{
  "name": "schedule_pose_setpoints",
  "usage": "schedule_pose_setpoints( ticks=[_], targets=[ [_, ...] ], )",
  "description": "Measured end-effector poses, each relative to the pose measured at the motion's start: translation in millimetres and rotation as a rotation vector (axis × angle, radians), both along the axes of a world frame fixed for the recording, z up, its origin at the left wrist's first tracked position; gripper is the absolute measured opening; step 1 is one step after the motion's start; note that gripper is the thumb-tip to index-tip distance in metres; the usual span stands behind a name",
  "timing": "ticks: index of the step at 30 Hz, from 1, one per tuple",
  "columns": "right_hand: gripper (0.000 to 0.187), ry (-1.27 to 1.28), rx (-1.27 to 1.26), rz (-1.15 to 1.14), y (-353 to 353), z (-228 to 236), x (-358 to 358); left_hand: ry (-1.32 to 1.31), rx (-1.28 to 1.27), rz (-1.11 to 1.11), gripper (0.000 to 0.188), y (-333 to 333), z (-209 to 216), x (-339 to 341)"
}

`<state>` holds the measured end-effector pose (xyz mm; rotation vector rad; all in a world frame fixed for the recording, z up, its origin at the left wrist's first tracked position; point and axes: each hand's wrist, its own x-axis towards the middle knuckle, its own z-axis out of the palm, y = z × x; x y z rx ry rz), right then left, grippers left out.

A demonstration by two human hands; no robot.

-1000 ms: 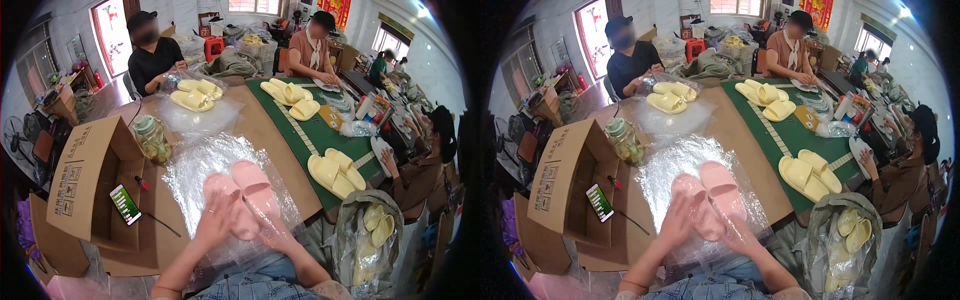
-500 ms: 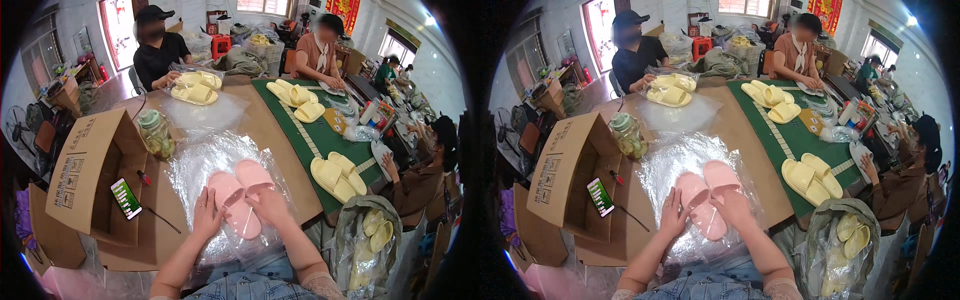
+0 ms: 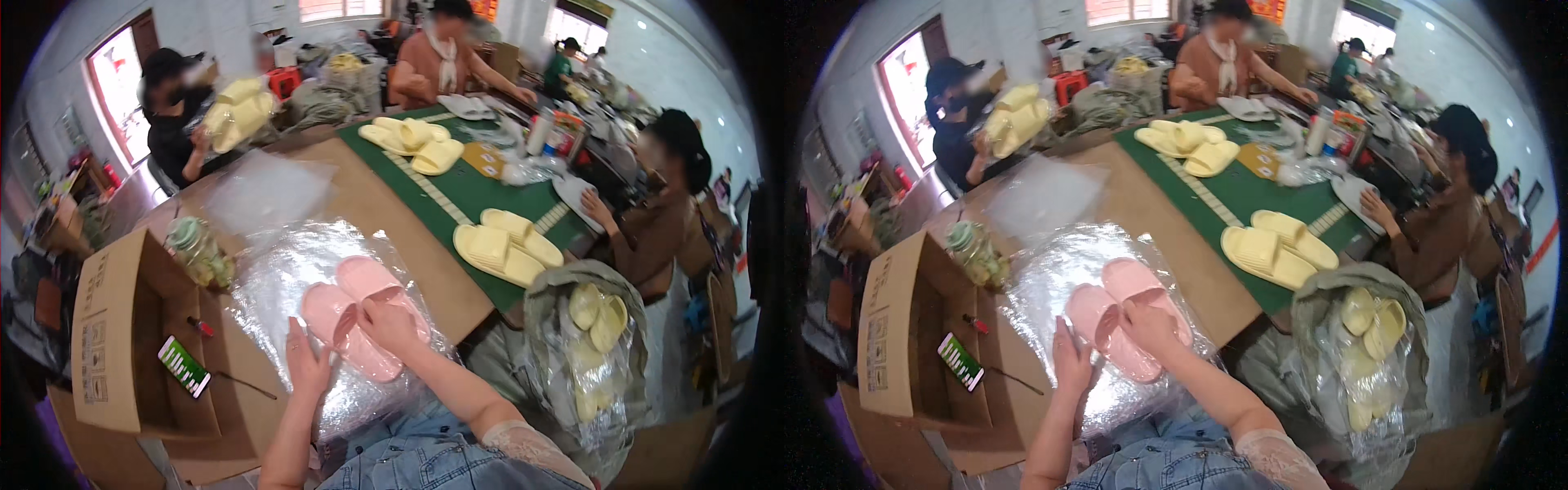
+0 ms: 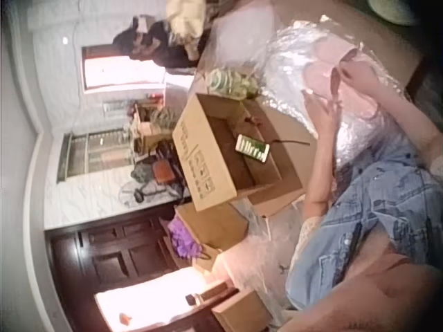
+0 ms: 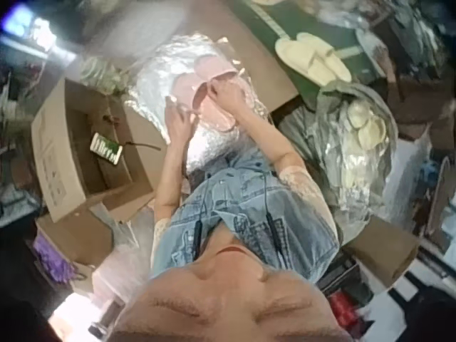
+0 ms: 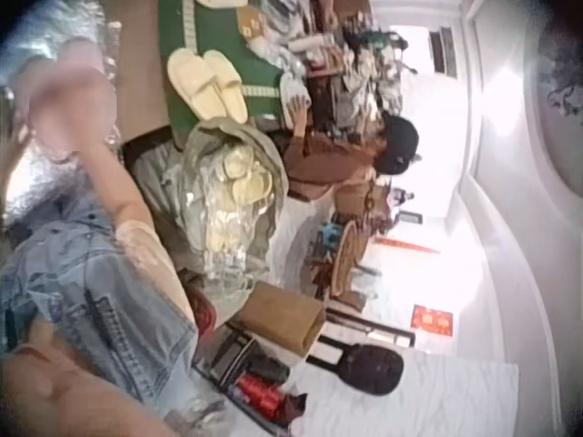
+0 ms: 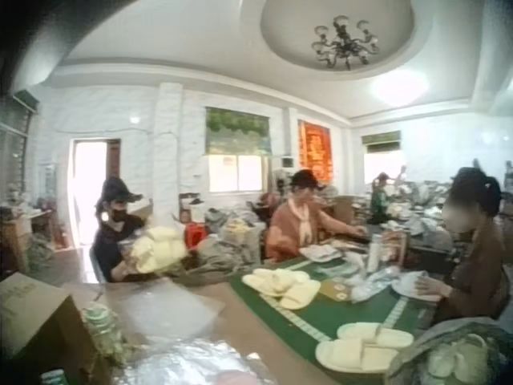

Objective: The person wraps pairs of slippers in bubble wrap and places them into a large sack. They handle yellow, pink, and white slippers, picking them up from the table, wrapping them, and depositing them into the sack repeatedly.

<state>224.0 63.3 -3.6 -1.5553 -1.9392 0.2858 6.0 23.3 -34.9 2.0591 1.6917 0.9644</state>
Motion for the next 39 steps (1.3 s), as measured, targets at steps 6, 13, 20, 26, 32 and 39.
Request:
schedule_pose_setpoints(
  ticks=[6,13,20,26,32,39],
  targets=[
    [0.023,-0.056,-0.080,-0.118,-59.9,99.5,49.4,0.002,-0.027,0.006,0.076,2.7,-10.8,-0.3],
    [0.012,-0.157,0.109,-0.473,-157.5,212.4,217.0,-0.059,-0.023,-0.022,0.070,-0.2,-11.8,-6.2],
    [0.025,0.286,-0.041,-1.041,-304.0,257.1,364.6,-0.005,-0.074,-0.029,0.068,2.6,-12.4,-5.3],
    [0.048,-0.112,-0.600,-1.176,-363.2,215.4,381.8,0.014,-0.081,-0.006,0.066,0.1,-9.2,-7.2],
    [0.037,0.419,-0.492,-1.334,-373.2,78.9,491.8,-0.013,-0.065,-0.021,0.064,0.1,-5.6,-0.8],
    [0.024,0.580,-0.405,-1.233,-317.1,-17.1,524.1,0.023,-0.035,-0.018,0.063,-1.1,-2.9,-1.4]
  ],
)
